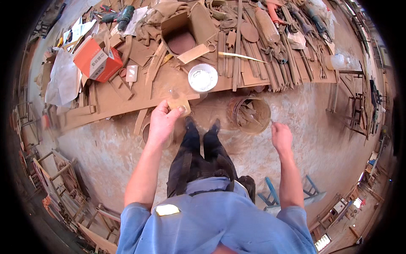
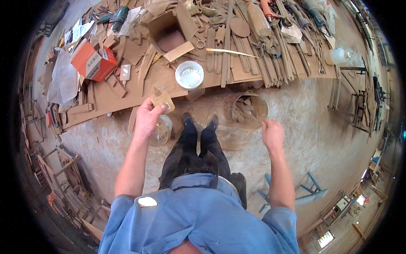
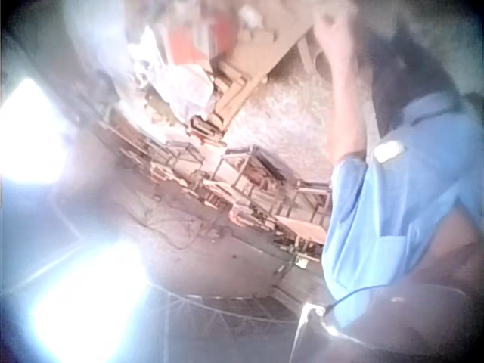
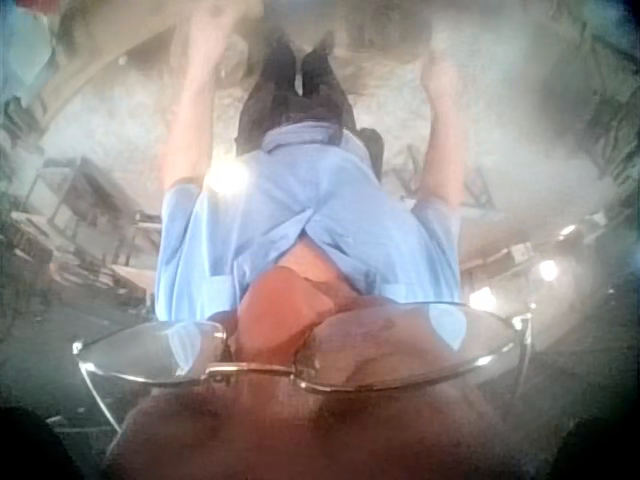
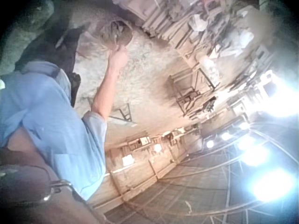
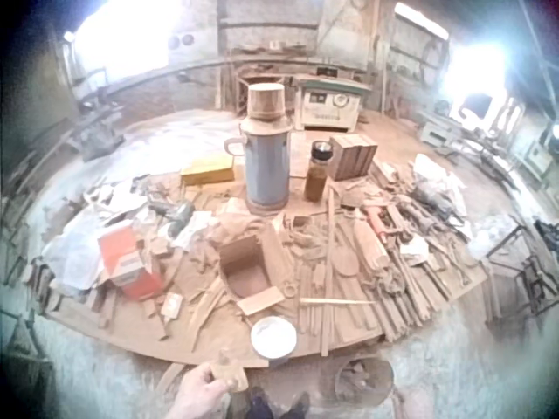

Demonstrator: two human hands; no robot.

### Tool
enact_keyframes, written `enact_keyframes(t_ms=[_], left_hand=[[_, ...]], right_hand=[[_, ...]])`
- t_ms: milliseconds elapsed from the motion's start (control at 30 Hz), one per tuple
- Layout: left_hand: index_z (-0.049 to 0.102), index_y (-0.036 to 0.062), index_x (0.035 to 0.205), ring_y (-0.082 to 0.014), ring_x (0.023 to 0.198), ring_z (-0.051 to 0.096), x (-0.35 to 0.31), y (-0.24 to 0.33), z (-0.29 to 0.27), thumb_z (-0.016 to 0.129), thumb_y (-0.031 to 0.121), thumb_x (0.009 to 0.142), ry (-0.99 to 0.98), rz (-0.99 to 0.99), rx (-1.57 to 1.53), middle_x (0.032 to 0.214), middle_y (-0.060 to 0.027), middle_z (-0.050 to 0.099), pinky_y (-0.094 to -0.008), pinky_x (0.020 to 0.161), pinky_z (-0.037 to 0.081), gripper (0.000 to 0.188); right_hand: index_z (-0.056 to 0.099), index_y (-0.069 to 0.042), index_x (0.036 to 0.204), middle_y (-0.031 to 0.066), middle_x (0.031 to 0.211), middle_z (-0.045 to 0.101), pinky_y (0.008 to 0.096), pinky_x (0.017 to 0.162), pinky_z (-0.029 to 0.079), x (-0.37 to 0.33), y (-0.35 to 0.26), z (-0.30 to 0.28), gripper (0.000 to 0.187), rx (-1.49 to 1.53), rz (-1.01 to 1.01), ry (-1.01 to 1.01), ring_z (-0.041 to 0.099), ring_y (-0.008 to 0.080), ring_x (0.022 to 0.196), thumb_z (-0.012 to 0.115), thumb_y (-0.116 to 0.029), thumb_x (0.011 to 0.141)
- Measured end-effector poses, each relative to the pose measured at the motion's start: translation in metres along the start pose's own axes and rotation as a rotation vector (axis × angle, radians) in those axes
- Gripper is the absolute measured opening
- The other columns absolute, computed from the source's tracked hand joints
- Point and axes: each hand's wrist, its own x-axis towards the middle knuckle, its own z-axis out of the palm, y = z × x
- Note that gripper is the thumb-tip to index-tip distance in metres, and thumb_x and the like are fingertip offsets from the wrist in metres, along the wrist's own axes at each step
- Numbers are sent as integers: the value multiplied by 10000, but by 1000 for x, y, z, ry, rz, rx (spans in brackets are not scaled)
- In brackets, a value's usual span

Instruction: The person applies glue to small wooden pieces using a brush, then uses a hammer to join them together. The person handles multiple wooden pieces and assembles them into a larger structure.

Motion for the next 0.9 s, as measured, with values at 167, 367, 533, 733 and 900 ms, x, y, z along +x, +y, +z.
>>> enact_keyframes(t_ms=[167, 367, 533, 733, 900], left_hand=[[599, -8, 1130, -113, 909, 621, 4, -3, 21, 646, 50, 877, -29, -41, 21, 1027, -52, 666, -276, 834, 502, 263], [600, -9, 1129, -123, 906, 629, 6, -11, 33, 663, 109, 885, -59, -75, -6, 1021, -56, 670, -285, 829, 508, 278], [590, -10, 1156, -108, 903, 616, 11, -24, 38, 627, 88, 905, -64, -127, -24, 1022, -48, 663, -284, 823, 503, 272], [584, -10, 1179, -121, 905, 625, 16, -42, 38, 615, 138, 912, -68, -226, -72, 1023, -57, 664, -298, 820, 515, 307], [584, -8, 1179, -126, 901, 631, 16, -40, 43, 594, 146, 918, -38, -282, -88, 1022, -60, 664, -297, 808, 522, 303]], right_hand=[[674, 11, 1010, 172, 852, 686, 360, 689, 515, -3, 7, -4, 250, 379, 100, 154, 674, 265, 772, 601, -207, 913], [654, 14, 1072, 42, 789, 648, 246, 630, 479, -18, -11, -11, 261, 692, 208, 9, 594, 104, 728, 575, -198, 940], [660, 3, 1081, 46, 827, 671, 252, 633, 492, -30, -22, -5, 263, 854, 334, -34, 624, 109, 751, 606, -203, 927], [657, 4, 1079, 42, 821, 670, 248, 627, 486, -31, -30, 2, 253, 906, 286, -55, 618, 103, 757, 606, -191, 926], [653, 16, 1081, 44, 817, 668, 242, 631, 483, -29, -30, 10, 247, 917, 290, -75, 613, 99, 752, 603, -171, 927]])
